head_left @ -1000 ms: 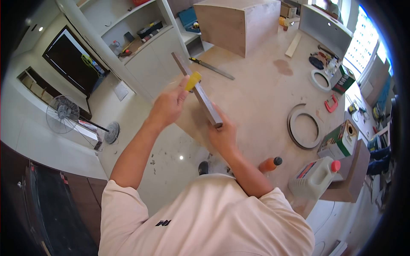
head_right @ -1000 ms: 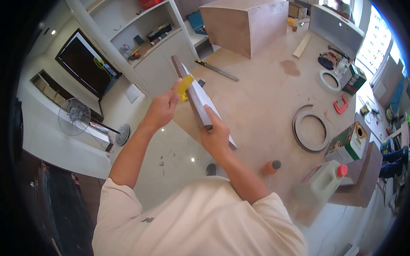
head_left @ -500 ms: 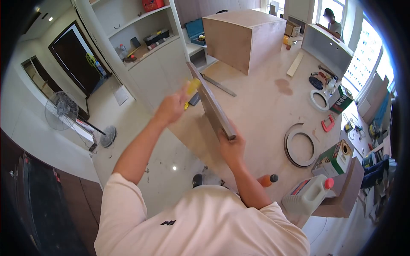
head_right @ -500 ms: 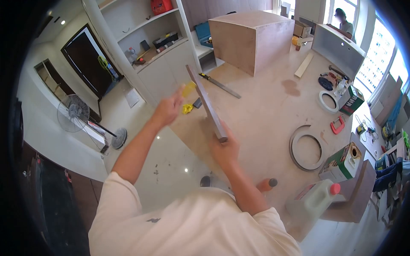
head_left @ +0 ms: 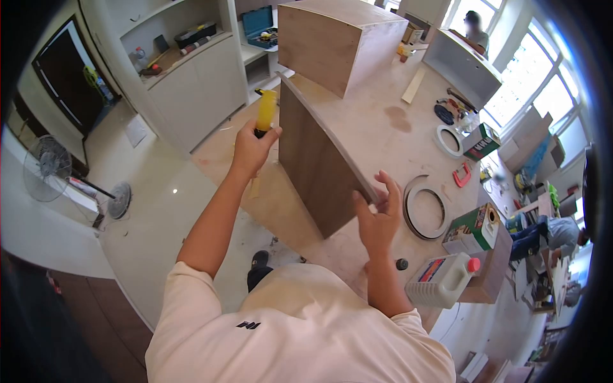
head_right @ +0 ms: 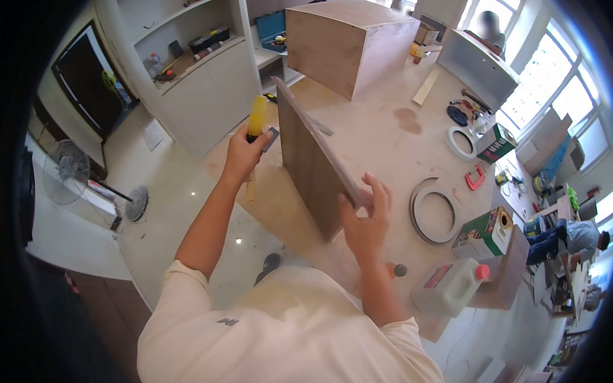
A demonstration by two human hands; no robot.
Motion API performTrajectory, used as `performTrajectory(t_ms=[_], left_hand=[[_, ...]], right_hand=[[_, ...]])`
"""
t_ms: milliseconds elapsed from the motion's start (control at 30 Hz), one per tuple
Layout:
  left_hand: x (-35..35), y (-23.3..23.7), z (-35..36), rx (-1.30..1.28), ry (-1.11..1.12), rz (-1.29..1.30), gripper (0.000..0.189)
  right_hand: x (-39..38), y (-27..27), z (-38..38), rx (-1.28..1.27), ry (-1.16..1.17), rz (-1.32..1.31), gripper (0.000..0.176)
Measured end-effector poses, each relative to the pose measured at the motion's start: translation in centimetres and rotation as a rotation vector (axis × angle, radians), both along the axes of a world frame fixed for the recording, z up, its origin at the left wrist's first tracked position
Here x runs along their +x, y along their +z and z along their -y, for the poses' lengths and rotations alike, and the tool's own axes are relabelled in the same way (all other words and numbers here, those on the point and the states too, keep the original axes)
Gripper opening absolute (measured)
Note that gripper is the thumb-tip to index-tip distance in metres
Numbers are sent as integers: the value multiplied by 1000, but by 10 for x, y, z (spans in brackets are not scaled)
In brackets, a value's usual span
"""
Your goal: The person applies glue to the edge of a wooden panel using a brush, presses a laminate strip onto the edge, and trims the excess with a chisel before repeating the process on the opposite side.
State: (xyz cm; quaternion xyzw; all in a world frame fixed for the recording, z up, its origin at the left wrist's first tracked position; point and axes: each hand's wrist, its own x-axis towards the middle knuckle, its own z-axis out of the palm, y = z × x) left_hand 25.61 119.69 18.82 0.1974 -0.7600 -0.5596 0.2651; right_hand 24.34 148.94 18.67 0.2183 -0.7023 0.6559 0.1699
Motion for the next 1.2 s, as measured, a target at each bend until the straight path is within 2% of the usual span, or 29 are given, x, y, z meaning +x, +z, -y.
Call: performTrajectory(t_ms=[67, 100, 133, 167, 267, 367, 467, 567, 667, 767, 867, 967, 1200], left_hand=[[-29, -25, 28, 423, -35, -31, 27], [-44, -40, 43, 482, -26, -43, 28], [-60, -55, 57, 543, -19, -53, 30], [-74, -68, 69, 608, -11, -62, 31], [-105, -89, 100, 620, -116, 19, 34], [-127, -97, 112, 620, -338, 108, 34], [-149, -113, 115, 623, -545, 137, 33], [-161, -117, 113, 630, -582, 157, 30], [-168, -119, 112, 610, -594, 138, 27], [-157, -108, 104, 511, -477, 35, 26], [-142, -97, 93, 462, -415, -76, 28], [-113, -63, 88, 411, -365, -13, 29], [-79, -44, 73, 408, -306, -57, 30]], right_hand=[[-3, 16, -13, 270, -46, -160, 45], [-5, 25, -17, 406, -69, -238, 44], [-5, 33, -18, 400, -88, -138, 41], [-4, 45, -18, 551, -100, -133, 42], [-1, 86, -7, 963, -122, -62, 44], [-14, 114, 22, 1290, -143, 47, 45], [-45, 114, 49, 1313, -67, 100, 46], [-76, 105, 73, 1284, -132, 113, 44], [-104, 94, 68, 1110, -152, 286, 42], [-118, 76, 50, 1045, -243, 245, 41], [-122, 71, 29, 976, -235, 291, 44], [-115, 74, 17, 934, -228, 341, 46], [-104, 79, 23, 901, -235, 277, 45]])
